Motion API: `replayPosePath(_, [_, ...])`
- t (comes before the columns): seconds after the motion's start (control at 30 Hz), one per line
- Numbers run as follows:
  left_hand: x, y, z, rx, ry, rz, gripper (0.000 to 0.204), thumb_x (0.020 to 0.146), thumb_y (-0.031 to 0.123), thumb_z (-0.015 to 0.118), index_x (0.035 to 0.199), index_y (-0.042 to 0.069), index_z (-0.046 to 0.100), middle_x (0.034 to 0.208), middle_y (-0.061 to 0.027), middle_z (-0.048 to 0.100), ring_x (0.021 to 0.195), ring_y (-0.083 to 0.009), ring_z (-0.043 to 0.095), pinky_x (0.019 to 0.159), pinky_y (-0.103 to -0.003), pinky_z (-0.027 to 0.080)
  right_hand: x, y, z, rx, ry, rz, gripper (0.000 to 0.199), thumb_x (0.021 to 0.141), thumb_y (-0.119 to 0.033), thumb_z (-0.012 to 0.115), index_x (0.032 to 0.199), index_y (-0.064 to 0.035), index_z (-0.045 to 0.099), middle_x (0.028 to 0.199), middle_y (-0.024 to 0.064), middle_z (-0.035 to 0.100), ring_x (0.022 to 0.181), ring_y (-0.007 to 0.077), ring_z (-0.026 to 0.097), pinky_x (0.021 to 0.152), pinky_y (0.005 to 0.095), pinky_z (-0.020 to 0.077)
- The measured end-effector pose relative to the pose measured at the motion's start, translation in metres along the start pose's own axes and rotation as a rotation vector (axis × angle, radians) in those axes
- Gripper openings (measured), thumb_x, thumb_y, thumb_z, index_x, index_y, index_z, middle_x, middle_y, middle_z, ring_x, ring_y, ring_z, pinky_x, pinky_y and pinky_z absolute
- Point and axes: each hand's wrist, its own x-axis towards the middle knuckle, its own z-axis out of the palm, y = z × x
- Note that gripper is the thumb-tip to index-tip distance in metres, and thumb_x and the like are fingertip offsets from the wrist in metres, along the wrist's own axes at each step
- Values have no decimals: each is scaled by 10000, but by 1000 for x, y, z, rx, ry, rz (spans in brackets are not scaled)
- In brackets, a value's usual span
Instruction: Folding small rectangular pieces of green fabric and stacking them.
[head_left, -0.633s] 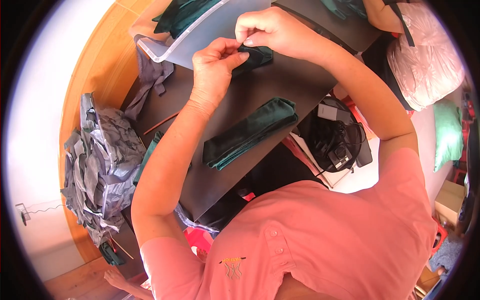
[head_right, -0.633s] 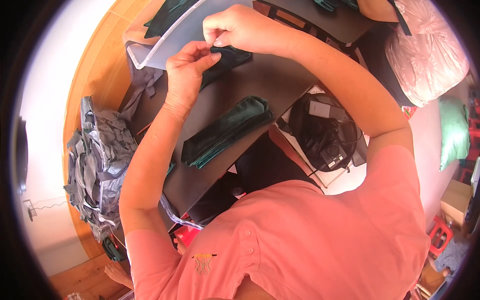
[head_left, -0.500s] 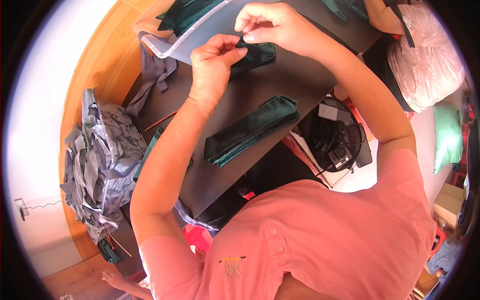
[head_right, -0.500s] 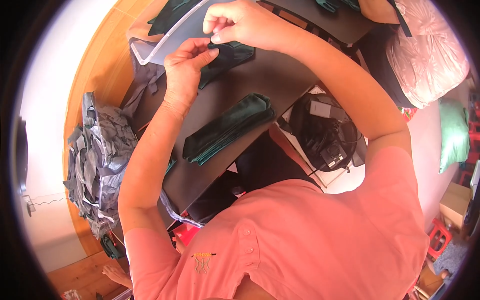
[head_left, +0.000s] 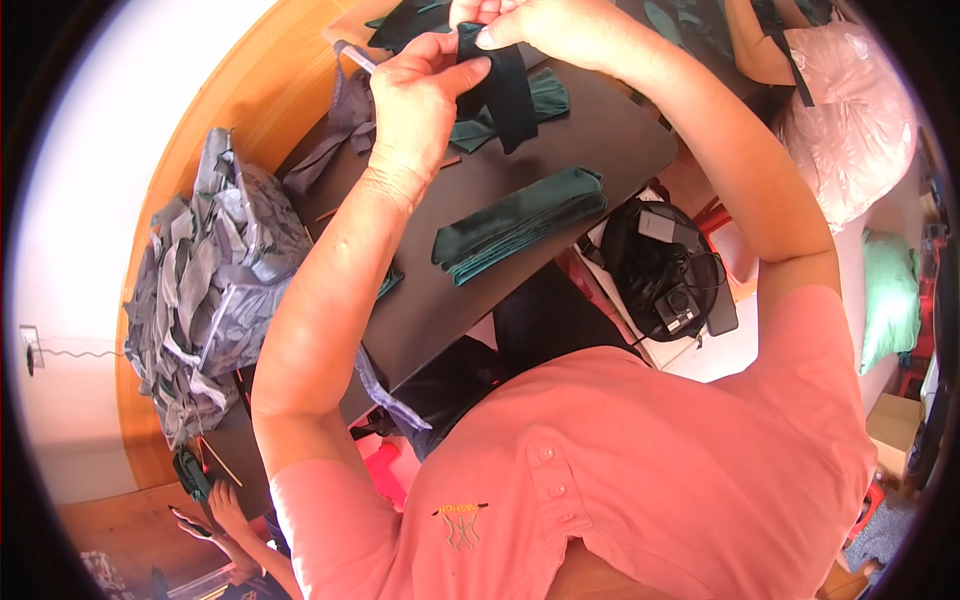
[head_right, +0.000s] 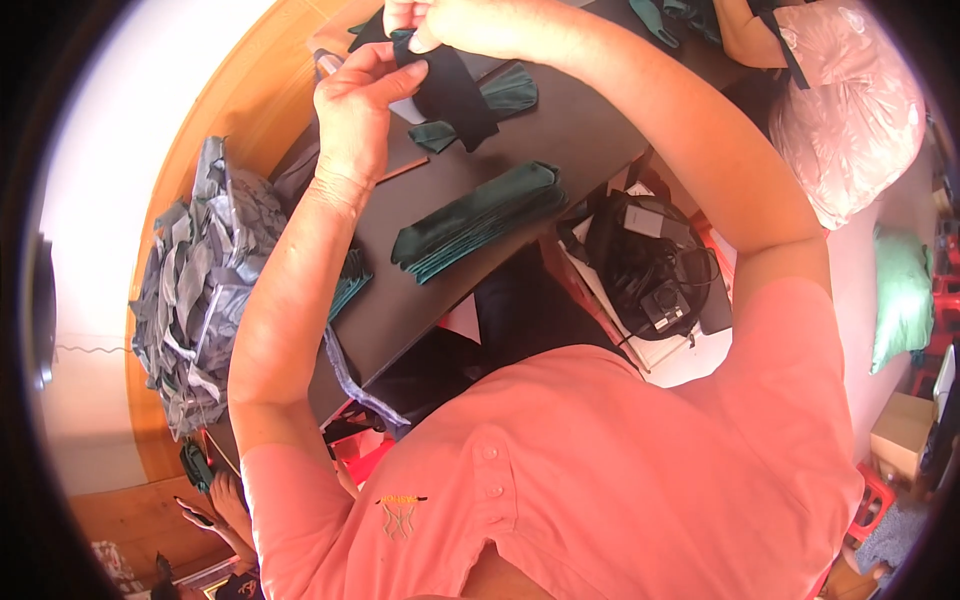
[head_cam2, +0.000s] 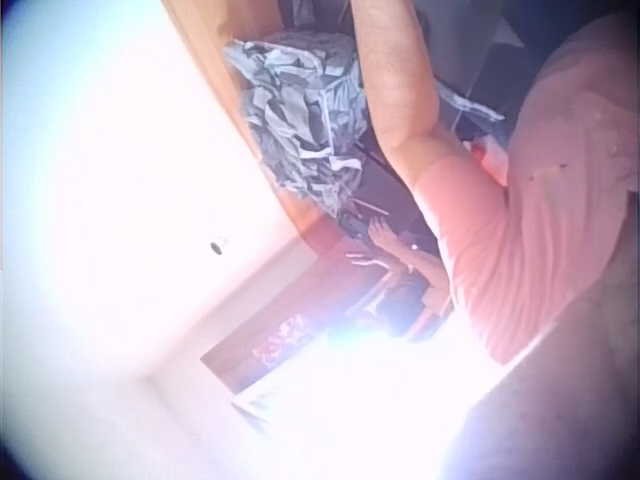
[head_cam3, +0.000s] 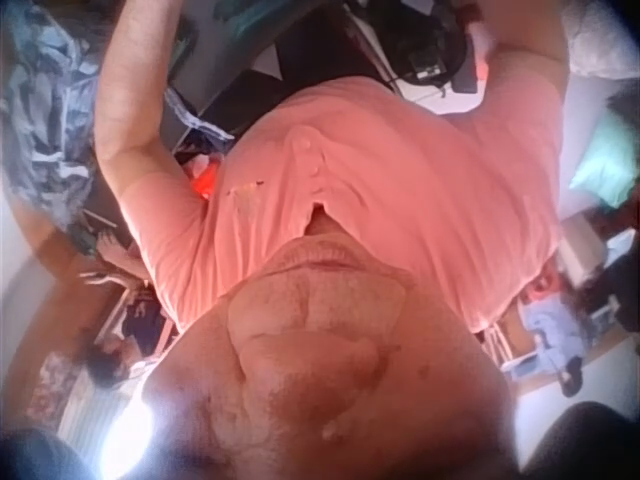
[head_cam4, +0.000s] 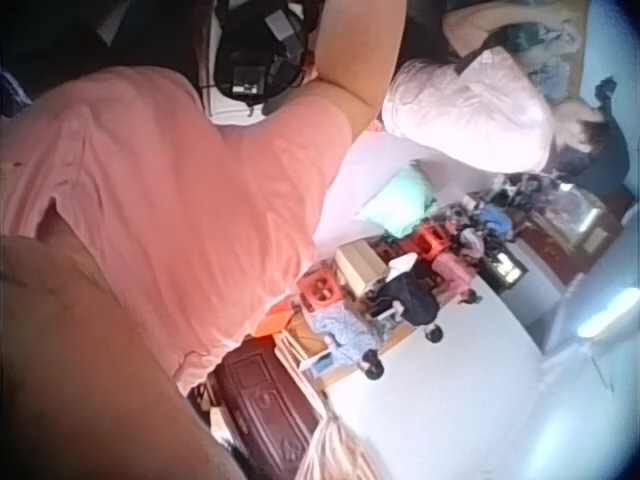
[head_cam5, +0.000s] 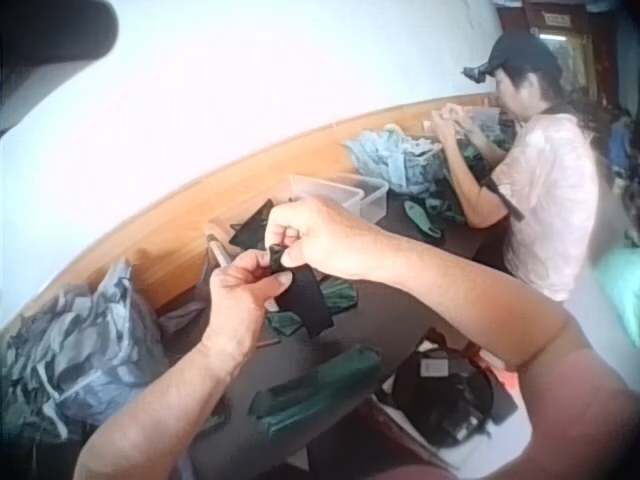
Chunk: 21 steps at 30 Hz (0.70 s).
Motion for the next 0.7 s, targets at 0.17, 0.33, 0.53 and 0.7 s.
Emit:
replayPosePath(0.17, [-18,31,-9,-203,55,-75,132,873,26,750,996,24,702,894,-3,706,836,-104,647,761,-270,531,-2,-86,-9,-309,-92,19,159,781,-91,752,887,16,699,836,150,702,813,239,666,739,359,513])
replayPosePath(0.33, [-45,46,-19,-502,5,2,127,914,24,681,1037,51,659,1067,-41,630,951,-191,631,723,-399,579,16,-115,-25,-269,-13,-27,132,777,-32,768,896,6,726,801,110,699,774,213,655,731,356,518])
replayPosePath(0.53, [-89,52,-21,-440,16,49,244,886,55,763,1106,16,663,1087,-75,634,928,-179,646,656,-354,588,25,-130,-35,-274,26,-98,101,793,-12,766,891,-12,739,778,32,676,729,143,611,717,321,507])
replayPosePath(0.7, [-106,45,-20,-276,-15,-46,399,874,80,807,1238,-7,667,1095,-65,638,885,-154,648,700,-318,588,13,-146,-33,-209,36,-80,106,801,-11,763,898,-6,723,737,-6,617,693,121,563,689,306,481])
